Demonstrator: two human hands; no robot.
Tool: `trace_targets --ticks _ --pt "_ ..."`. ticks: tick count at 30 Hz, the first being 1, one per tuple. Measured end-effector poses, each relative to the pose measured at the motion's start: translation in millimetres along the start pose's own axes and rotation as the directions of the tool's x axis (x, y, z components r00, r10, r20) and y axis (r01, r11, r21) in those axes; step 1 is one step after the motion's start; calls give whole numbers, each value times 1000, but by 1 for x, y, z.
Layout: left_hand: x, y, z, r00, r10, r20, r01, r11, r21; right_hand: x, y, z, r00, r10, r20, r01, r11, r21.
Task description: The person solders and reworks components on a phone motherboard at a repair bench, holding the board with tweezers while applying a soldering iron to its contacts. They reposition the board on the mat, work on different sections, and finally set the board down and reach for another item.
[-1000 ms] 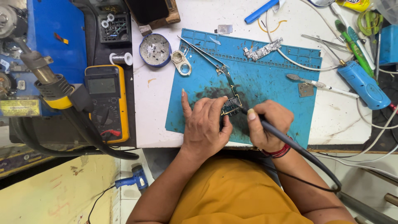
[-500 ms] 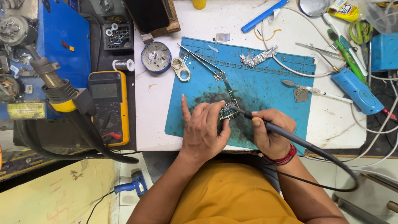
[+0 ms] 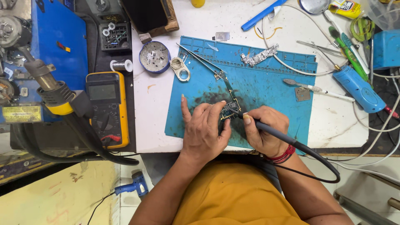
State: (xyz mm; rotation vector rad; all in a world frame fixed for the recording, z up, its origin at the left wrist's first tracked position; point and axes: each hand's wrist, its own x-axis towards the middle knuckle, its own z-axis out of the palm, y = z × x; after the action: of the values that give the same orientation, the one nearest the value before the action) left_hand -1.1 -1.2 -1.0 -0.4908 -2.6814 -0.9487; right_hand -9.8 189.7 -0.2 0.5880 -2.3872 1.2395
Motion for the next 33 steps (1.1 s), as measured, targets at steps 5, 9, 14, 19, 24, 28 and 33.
trace_targets --ticks 5,9,14,19,24,28,33 --pt "0 2 -1 1000 -12 5 12 1000 -5 0 -1 -1 1000 0 4 0 1000 -3" --pt "2 2 -1 1000 -12 8 12 1000 -4 1 -1 -1 1000 0 2 1 1000 -16" --pt "1 3 -1 1000 -14 8 14 1000 -6 1 -1 0 1000 -21 -5 21 1000 -8" --pt "1 2 0 1000 -9 -1 9 1000 -3 0 -1 0 1000 -13 7 13 1000 -14" --pt "1 3 -2 1000 -12 2 12 1000 -1 0 -1 0 1000 -18 -1 18 999 -28" --pt "1 3 -1 1000 -12 -1 12 1000 -6 0 0 1 1000 -23 -13 22 999 -30" --pt "0 3 -1 1000 -6 -2 6 1000 2 -1 -2 1 1000 -5 -12 5 1000 -25"
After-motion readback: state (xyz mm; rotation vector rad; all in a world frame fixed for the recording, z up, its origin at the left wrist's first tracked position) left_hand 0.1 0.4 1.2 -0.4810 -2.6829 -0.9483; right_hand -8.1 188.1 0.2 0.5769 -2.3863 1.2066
